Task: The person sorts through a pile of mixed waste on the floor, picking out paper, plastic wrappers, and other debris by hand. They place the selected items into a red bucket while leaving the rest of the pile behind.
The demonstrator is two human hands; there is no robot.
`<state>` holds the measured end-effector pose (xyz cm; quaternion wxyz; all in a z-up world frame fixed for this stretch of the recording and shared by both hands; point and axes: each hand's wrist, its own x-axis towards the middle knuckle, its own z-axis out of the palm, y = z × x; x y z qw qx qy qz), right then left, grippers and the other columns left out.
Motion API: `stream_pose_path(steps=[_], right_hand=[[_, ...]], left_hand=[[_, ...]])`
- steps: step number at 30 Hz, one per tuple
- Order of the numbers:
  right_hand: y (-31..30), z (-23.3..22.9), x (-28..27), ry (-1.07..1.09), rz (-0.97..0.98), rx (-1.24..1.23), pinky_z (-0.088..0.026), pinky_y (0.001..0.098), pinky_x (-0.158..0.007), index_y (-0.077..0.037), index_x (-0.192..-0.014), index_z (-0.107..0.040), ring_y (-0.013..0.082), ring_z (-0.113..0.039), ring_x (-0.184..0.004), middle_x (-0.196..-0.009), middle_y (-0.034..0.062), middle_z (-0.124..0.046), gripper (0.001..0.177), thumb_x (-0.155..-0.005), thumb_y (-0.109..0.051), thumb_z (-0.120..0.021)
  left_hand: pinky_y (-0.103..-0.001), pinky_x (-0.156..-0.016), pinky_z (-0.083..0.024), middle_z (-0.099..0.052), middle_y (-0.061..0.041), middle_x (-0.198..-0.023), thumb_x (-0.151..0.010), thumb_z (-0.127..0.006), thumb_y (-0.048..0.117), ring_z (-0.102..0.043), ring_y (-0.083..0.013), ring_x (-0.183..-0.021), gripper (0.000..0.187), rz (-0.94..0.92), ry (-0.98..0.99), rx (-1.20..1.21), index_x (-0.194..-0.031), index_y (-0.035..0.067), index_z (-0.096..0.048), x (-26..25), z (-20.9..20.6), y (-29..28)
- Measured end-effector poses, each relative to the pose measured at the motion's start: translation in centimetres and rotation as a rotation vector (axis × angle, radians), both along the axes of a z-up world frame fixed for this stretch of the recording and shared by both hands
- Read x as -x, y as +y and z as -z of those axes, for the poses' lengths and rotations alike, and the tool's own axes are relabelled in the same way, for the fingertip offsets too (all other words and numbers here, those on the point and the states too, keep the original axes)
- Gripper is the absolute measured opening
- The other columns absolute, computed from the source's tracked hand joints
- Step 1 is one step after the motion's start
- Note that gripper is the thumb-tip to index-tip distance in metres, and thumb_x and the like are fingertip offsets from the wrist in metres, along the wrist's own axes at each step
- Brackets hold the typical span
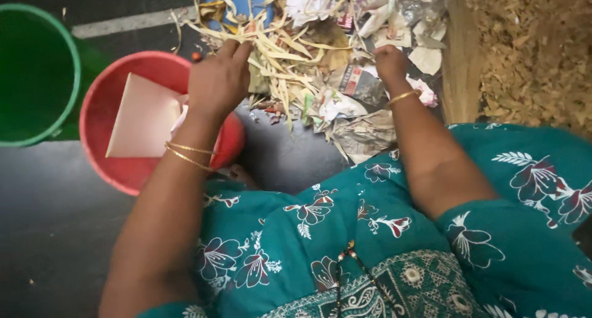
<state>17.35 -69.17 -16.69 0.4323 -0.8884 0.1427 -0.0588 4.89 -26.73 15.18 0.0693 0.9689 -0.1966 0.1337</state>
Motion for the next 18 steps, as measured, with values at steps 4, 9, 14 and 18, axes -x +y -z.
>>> stream_pose_path(steps=[4, 9, 14, 18], right_hand=[[-3.9, 0.1, -0.9, 0.168, 0.190, -0.498, -0.051, 0.0306, -0.050, -0.017, -0.101, -0.075, 0.0113, -0.063, -0.065, -0.084, -0.0014, -0.071, 0.015, -0.091, -0.016, -0.064], [-6.0, 2.0, -2.9, 0.187, 0.323, -0.694, -0.050, 0.0307, -0.048, -0.017, -0.100, -0.071, 0.0116, -0.061, -0.062, -0.084, -0.0016, -0.069, 0.009, -0.093, -0.018, -0.066], [-4.7, 2.1, -7.4, 0.201, 0.378, -0.732, -0.052, 0.0320, -0.049, -0.020, -0.098, -0.066, 0.0112, -0.061, -0.060, -0.081, -0.0039, -0.067, 0.012, -0.087, -0.021, -0.071], [-6.8, 2.8, -12.6, 0.071, 0.279, -0.696, -0.052, 0.0330, -0.053, -0.013, -0.104, -0.074, 0.0141, -0.063, -0.065, -0.085, -0.0005, -0.071, 0.017, -0.088, -0.016, -0.070]], left_hand=[[-0.052, -0.074, -0.055, -0.064, -0.013, -0.130, -0.092, -0.063, 0.016, -0.070, -0.0397, -0.089, 0.037, -0.090, 0.168, 0.178, -0.128, 0.016, -0.061, -0.1, 0.0, -3.3], [-0.051, -0.092, -0.051, -0.056, -0.015, -0.140, -0.088, -0.068, 0.026, -0.063, -0.0420, -0.111, 0.046, -0.165, 0.448, 0.325, -0.132, 0.016, -0.058, -1.6, 0.5, -8.8], [-0.046, -0.099, -0.052, -0.055, -0.017, -0.140, -0.090, -0.071, 0.023, -0.060, -0.0402, -0.123, 0.046, 0.024, 0.426, 0.572, -0.134, 0.015, -0.058, -6.0, 5.5, -15.8], [-0.044, -0.098, -0.053, -0.055, -0.020, -0.143, -0.092, -0.073, 0.018, -0.058, -0.0418, -0.125, 0.047, 0.126, 0.385, 0.698, -0.137, 0.014, -0.059, -8.0, 9.6, -18.3]])
